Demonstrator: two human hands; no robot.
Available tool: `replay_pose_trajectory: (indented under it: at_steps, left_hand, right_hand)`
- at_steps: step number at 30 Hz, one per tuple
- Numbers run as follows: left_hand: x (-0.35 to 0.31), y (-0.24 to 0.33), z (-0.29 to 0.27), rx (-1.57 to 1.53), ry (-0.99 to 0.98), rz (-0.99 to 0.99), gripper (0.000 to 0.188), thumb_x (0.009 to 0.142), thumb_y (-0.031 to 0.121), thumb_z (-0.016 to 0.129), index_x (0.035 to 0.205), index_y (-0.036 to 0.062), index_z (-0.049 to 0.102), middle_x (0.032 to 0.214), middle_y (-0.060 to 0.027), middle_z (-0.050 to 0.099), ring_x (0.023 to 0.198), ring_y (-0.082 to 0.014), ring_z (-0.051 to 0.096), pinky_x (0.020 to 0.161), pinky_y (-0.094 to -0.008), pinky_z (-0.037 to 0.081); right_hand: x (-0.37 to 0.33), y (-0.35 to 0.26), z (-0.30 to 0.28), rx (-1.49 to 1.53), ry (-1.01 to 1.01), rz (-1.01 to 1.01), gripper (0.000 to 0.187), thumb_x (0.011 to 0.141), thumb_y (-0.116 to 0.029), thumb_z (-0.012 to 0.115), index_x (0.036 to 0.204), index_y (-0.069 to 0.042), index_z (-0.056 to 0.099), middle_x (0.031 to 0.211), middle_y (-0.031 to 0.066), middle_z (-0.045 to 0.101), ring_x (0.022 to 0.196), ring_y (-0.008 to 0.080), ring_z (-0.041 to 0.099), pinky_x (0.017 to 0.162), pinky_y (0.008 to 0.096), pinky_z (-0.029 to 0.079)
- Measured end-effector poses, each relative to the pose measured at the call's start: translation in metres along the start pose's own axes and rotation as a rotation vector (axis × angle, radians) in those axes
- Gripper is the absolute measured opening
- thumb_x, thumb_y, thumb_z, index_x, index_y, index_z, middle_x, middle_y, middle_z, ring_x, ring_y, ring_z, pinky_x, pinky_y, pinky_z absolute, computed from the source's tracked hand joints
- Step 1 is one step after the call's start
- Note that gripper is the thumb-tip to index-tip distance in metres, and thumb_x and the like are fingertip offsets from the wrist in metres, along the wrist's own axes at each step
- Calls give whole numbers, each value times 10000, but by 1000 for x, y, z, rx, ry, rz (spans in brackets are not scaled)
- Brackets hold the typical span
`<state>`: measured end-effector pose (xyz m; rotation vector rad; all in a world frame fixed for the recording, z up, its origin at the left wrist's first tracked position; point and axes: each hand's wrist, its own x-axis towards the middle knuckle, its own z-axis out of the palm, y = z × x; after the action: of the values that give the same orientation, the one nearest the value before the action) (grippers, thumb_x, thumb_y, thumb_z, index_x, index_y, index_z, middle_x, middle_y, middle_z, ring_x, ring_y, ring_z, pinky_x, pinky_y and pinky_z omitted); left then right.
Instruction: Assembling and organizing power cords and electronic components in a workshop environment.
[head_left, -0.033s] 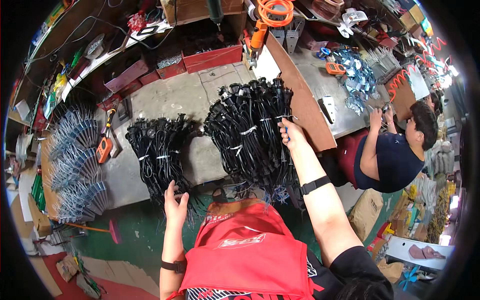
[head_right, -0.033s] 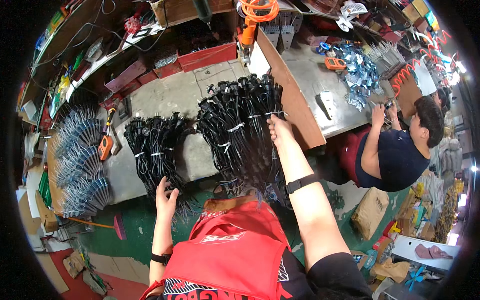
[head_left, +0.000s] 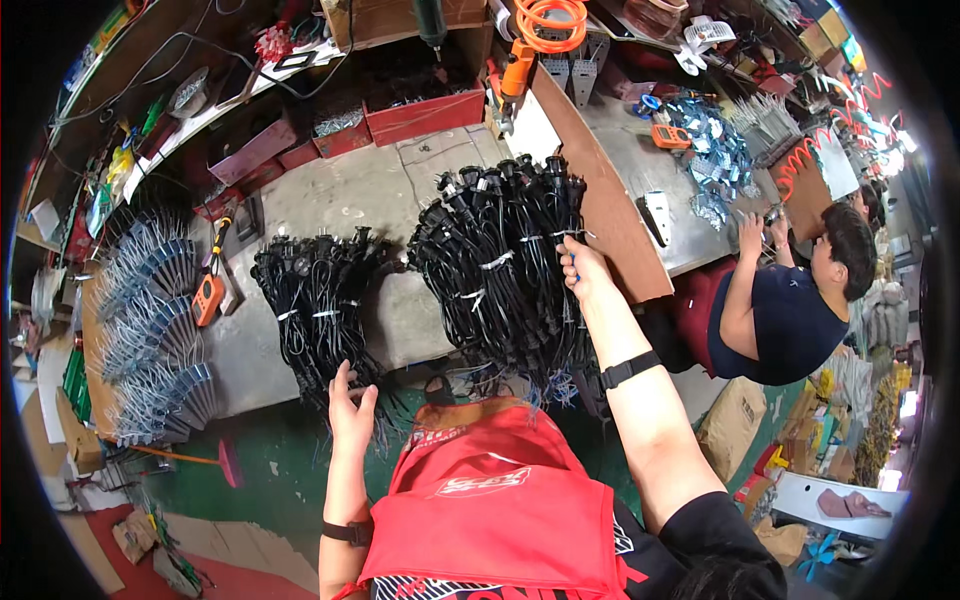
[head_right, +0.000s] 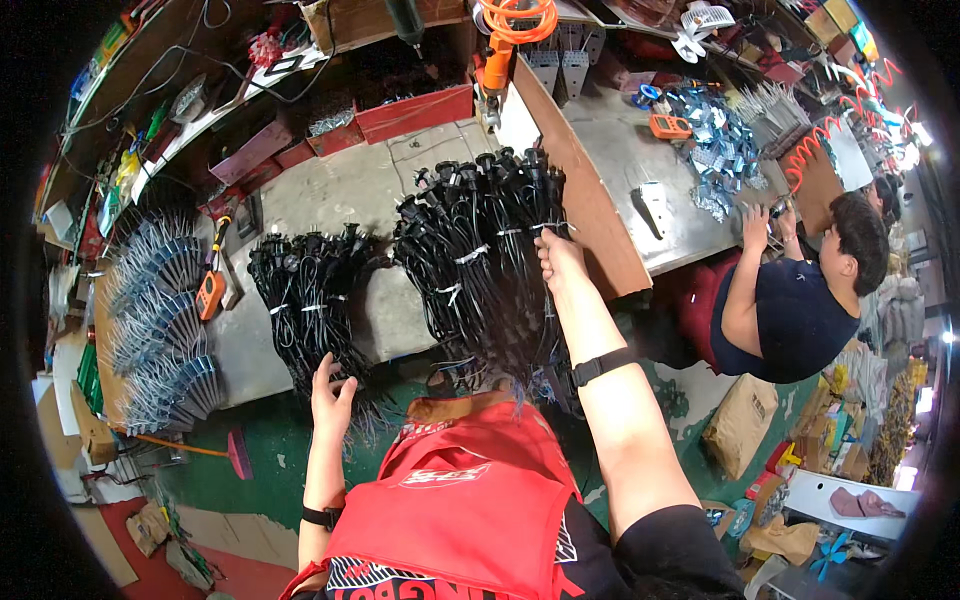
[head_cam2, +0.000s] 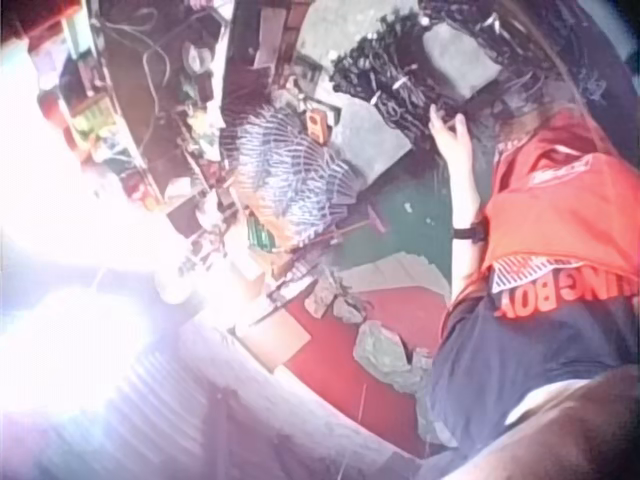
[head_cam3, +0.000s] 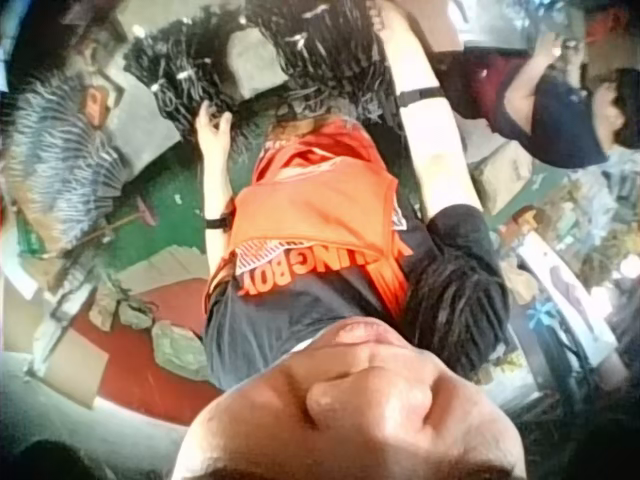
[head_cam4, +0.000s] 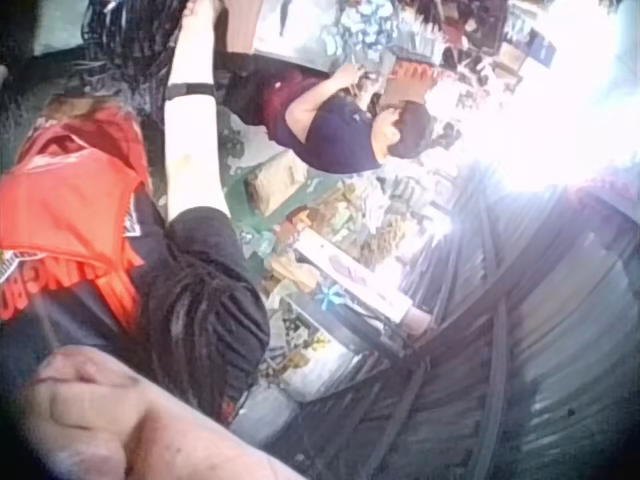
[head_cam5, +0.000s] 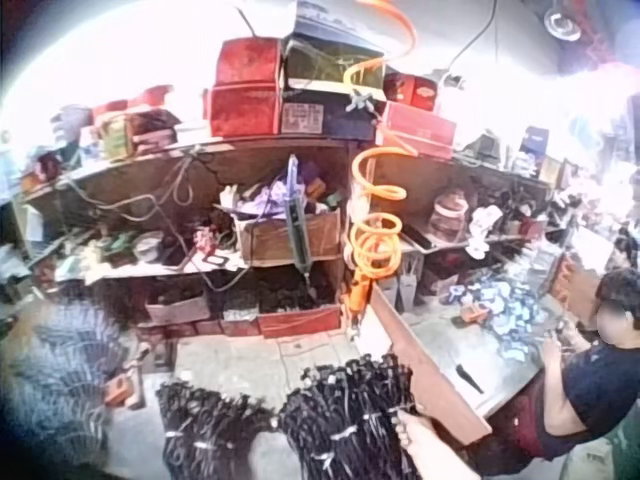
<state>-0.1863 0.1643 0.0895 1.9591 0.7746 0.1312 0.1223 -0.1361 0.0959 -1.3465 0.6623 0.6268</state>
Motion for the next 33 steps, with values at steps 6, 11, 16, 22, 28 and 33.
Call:
replay_pose_trajectory:
  at_steps: [6, 11, 16, 22, 28, 33]
  left_hand:
    - [-6, -2, -5, 14, 20, 37, 587, 774, 28, 621, 1310, 52, 381, 1130, -143, 500, 799, -179, 602, 696, -278, 483]
    - [-16, -9, -9, -20, 35, 9, 572, 774, 18, 619, 1299, 42, 393, 1125, -146, 505, 788, -171, 598, 692, -270, 484]
    - [-25, -7, -11, 0, 22, -34, 592, 774, 11, 615, 1316, 61, 383, 1138, -149, 526, 819, -167, 566, 732, -277, 479]
    - [-32, -8, -9, -17, -15, -21, 553, 760, 2, 621, 1275, 44, 426, 1107, -131, 524, 775, -165, 605, 681, -269, 484]
    - [-39, 0, -7, 67, -13, 26, 544, 759, -6, 612, 1270, 52, 434, 1093, -129, 526, 780, -173, 612, 678, -278, 480]
    - [-42, 9, -8, 133, -26, 11, 541, 754, -10, 614, 1263, 52, 442, 1083, -129, 527, 769, -170, 611, 672, -276, 475]
  right_hand:
    - [-19, 6, 5, -29, -6, -150, 246, 898, -295, 517, 867, -53, 553, 559, -47, 417, 420, 36, 329, 366, 182, 227]
    - [-32, 6, 3, -1, -265, -17, 301, 909, -319, 503, 910, -22, 555, 583, -26, 423, 422, 37, 318, 364, 178, 229]
    - [-17, -12, -3, -144, -280, 115, 302, 897, -315, 507, 881, -20, 570, 580, -33, 426, 421, 35, 304, 372, 180, 236]
    - [-4, -26, -3, -208, -356, 235, 277, 894, -290, 506, 833, -24, 551, 559, -31, 429, 389, 18, 322, 322, 157, 232]
    - [1, -25, 0, -197, -361, 261, 252, 900, -273, 499, 818, -38, 539, 552, -41, 411, 375, 21, 282, 316, 167, 196]
    - [-10, -14, 3, -311, -294, 93, 260, 904, -308, 489, 805, -72, 534, 562, -50, 401, 418, 38, 286, 363, 188, 212]
